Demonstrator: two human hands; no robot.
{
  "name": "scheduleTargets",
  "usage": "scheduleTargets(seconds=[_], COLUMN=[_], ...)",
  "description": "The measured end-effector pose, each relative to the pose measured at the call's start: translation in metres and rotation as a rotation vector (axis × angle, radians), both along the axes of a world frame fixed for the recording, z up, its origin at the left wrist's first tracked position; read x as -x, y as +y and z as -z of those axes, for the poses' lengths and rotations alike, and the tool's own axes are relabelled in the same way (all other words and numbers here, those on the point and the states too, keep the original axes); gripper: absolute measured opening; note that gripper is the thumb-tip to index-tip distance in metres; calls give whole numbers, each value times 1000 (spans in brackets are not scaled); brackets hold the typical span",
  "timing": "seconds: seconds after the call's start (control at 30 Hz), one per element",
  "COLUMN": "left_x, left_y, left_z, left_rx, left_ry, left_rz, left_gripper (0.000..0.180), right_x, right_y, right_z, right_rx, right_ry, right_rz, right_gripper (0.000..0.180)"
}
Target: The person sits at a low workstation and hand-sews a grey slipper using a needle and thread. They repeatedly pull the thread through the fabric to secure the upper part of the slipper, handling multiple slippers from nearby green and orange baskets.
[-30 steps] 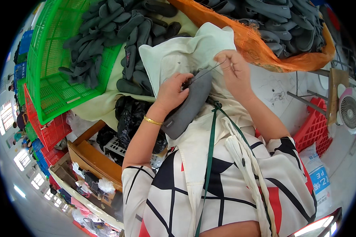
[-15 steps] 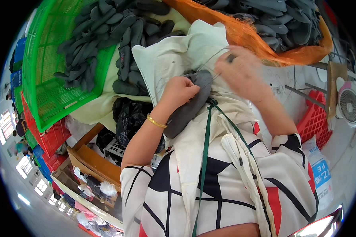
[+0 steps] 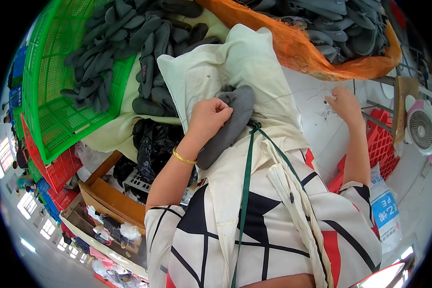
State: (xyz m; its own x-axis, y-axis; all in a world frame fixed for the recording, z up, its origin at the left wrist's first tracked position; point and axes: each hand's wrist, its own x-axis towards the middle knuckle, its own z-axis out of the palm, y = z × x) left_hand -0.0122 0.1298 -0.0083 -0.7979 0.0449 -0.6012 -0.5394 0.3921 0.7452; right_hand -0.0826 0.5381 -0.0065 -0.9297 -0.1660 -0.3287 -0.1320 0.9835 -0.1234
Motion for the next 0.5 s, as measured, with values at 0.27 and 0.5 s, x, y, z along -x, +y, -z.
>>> scheduleTargets(seconds=[0.27, 0.5], left_x=[-7, -9], left_y=[-3, -6], left_z=[9, 7], left_rx=[-21, -28], left_ry=[11, -17], left_rz=[-64, -105], left_gripper=[18, 17], right_x=[2, 4], right_y=[-159, -222], right_z=[-26, 13], right_rx=[894, 690], right_ry=[-453, 21], right_rz=[-64, -625], right_gripper=[13, 6])
